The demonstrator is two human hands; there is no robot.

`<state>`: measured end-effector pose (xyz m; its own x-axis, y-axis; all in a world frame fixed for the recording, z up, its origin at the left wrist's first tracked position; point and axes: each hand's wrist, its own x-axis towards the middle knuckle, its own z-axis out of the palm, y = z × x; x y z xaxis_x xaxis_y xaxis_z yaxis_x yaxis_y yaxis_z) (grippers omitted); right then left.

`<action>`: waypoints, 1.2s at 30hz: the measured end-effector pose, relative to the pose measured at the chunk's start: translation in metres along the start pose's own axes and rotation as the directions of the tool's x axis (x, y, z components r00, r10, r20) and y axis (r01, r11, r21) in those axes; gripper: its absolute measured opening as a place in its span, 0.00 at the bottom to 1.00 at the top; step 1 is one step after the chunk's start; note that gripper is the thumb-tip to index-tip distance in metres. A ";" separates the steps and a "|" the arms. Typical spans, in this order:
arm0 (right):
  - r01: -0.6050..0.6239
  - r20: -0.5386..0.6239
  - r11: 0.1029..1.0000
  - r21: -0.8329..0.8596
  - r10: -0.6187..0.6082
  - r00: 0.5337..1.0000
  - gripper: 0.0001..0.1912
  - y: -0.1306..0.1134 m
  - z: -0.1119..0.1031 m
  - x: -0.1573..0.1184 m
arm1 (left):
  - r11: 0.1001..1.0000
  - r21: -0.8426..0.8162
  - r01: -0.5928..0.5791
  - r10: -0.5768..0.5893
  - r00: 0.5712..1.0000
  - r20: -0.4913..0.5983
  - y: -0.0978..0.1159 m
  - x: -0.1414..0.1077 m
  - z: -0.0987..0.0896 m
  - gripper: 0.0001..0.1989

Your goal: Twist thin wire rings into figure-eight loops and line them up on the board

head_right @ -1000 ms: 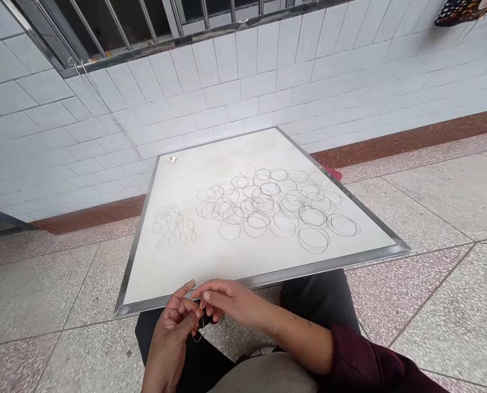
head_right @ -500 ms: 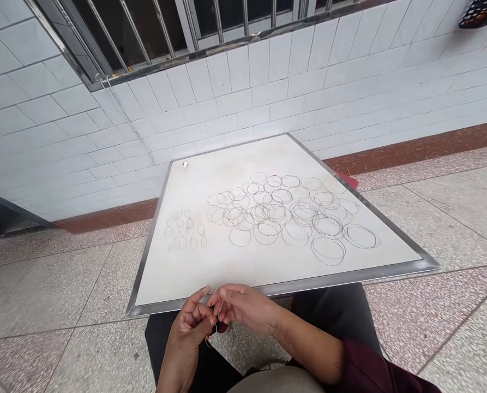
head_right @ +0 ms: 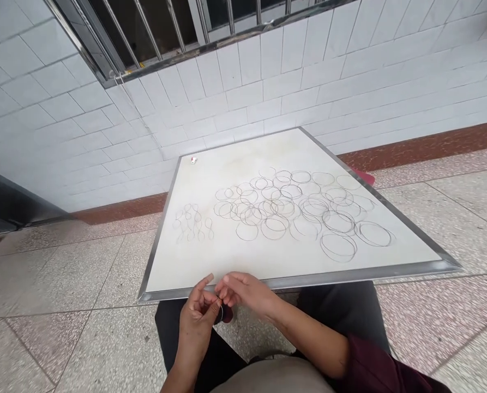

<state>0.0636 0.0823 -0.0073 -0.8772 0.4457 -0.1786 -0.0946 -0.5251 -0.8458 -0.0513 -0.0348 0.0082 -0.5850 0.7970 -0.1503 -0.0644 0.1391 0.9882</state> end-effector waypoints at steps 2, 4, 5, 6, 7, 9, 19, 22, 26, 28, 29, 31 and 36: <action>0.019 -0.034 0.999 0.025 -0.018 0.999 0.23 0.001 0.001 0.000 | 0.999 -0.044 0.017 -0.019 0.999 -0.042 0.001 0.001 0.001 0.28; -0.008 -0.054 1.000 -0.016 0.007 0.999 0.23 0.005 0.003 -0.001 | 0.994 -0.108 0.029 -0.039 0.994 -0.101 0.001 0.003 0.000 0.29; -0.036 -0.045 0.998 -0.054 0.033 0.998 0.23 0.008 0.005 -0.002 | 0.990 -0.136 0.025 -0.043 0.990 -0.132 0.001 0.004 0.000 0.30; -0.064 -0.029 0.994 -0.091 0.062 0.998 0.23 0.012 0.007 -0.003 | 0.987 -0.162 0.020 -0.046 0.986 -0.161 0.001 0.005 0.000 0.30; -0.087 -0.007 0.989 -0.120 0.087 0.996 0.24 0.015 0.009 -0.003 | 0.983 -0.184 0.016 -0.051 0.981 -0.185 0.001 0.005 0.001 0.31; -0.101 0.026 0.984 -0.146 0.106 0.994 0.24 0.022 0.014 -0.003 | 0.974 -0.228 0.016 -0.066 0.974 -0.215 0.000 0.006 0.002 0.30; -0.115 0.014 0.993 -0.022 0.116 0.993 0.28 0.027 0.024 -0.001 | 0.910 -0.413 0.017 -0.128 0.962 -0.242 -0.007 0.010 0.008 0.29; -0.145 -0.008 0.987 0.066 0.146 0.989 0.27 0.030 0.026 -0.001 | 0.866 -0.497 0.056 -0.198 0.951 -0.237 -0.008 0.011 0.010 0.30; -0.150 -0.069 0.978 0.146 0.161 0.984 0.26 0.035 0.031 -0.001 | 0.818 -0.563 0.120 -0.289 0.931 -0.221 -0.007 0.013 0.013 0.32; -0.139 -0.090 0.976 0.169 0.156 0.984 0.25 0.037 0.032 0.000 | 0.810 -0.573 0.125 -0.299 0.929 -0.220 -0.005 0.015 0.013 0.32; -0.134 -0.095 0.975 0.176 0.152 0.984 0.25 0.038 0.033 0.001 | 0.812 -0.570 0.122 -0.295 0.929 -0.222 -0.005 0.015 0.013 0.32; -0.126 -0.096 0.975 0.184 0.145 0.985 0.25 0.038 0.032 0.002 | 0.829 -0.550 0.099 -0.266 0.935 -0.234 -0.003 0.016 0.013 0.32; -0.146 -0.066 0.966 0.215 0.163 0.984 0.24 0.036 0.032 0.002 | 0.860 -0.507 0.062 -0.211 0.947 -0.242 -0.001 0.015 0.011 0.32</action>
<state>0.0434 0.0406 -0.0220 -0.8479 0.4009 -0.3470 -0.0648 -0.7279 -0.6827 -0.0509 -0.0170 0.0043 -0.7365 0.5830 -0.3432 -0.5010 -0.1291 0.8558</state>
